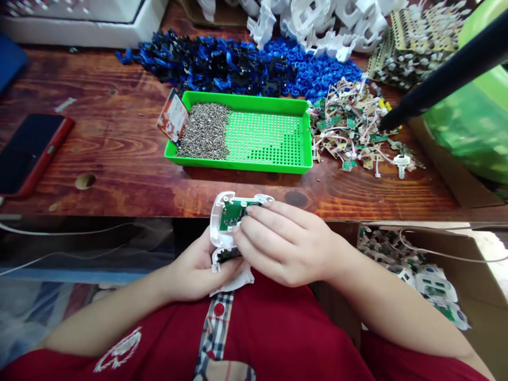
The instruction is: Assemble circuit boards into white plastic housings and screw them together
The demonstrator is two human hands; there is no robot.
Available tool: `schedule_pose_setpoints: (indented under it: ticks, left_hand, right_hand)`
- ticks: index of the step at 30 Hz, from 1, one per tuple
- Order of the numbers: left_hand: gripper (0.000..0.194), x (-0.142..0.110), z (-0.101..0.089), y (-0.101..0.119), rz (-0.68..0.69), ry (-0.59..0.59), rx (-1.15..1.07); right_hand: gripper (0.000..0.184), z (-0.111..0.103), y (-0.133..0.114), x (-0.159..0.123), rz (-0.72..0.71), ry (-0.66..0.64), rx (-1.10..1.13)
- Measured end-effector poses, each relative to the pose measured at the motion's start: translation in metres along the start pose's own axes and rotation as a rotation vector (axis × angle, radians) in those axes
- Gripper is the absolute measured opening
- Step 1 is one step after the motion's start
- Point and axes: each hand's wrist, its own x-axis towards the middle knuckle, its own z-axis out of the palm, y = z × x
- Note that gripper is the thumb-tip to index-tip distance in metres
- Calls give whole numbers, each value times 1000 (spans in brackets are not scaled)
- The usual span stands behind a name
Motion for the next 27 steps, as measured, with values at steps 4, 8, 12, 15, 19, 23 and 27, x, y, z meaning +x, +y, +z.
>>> schedule_pose_setpoints:
  ticks: [4,8,12,15,19,23,27]
  left_hand:
    - [60,1,-1,1,4,2,23]
    - [60,4,-1,3,-6,21,10]
    - [62,3,-1,1,34,43,44]
    - [55,1,-3,-3,87,30,102]
    - [53,2,-6,-5,179,-6,173]
    - [51,3,-7,-3,175,-17,189]
    - [48,2,-7,-3,165,2,172]
  right_hand:
    - [19,0,3,0,-54,12,-26]
    - [19,-5,4,2,-36,-42,-22]
    - [20,-5,-1,2,4,-62,27]
    - [20,0,-8,-4,93,-16,89]
    - [23,7,-16,-12,216,18,238]
    - [24,8,-21,-13,370,85,262]
    - [19,9,-23,-11,426,115,293]
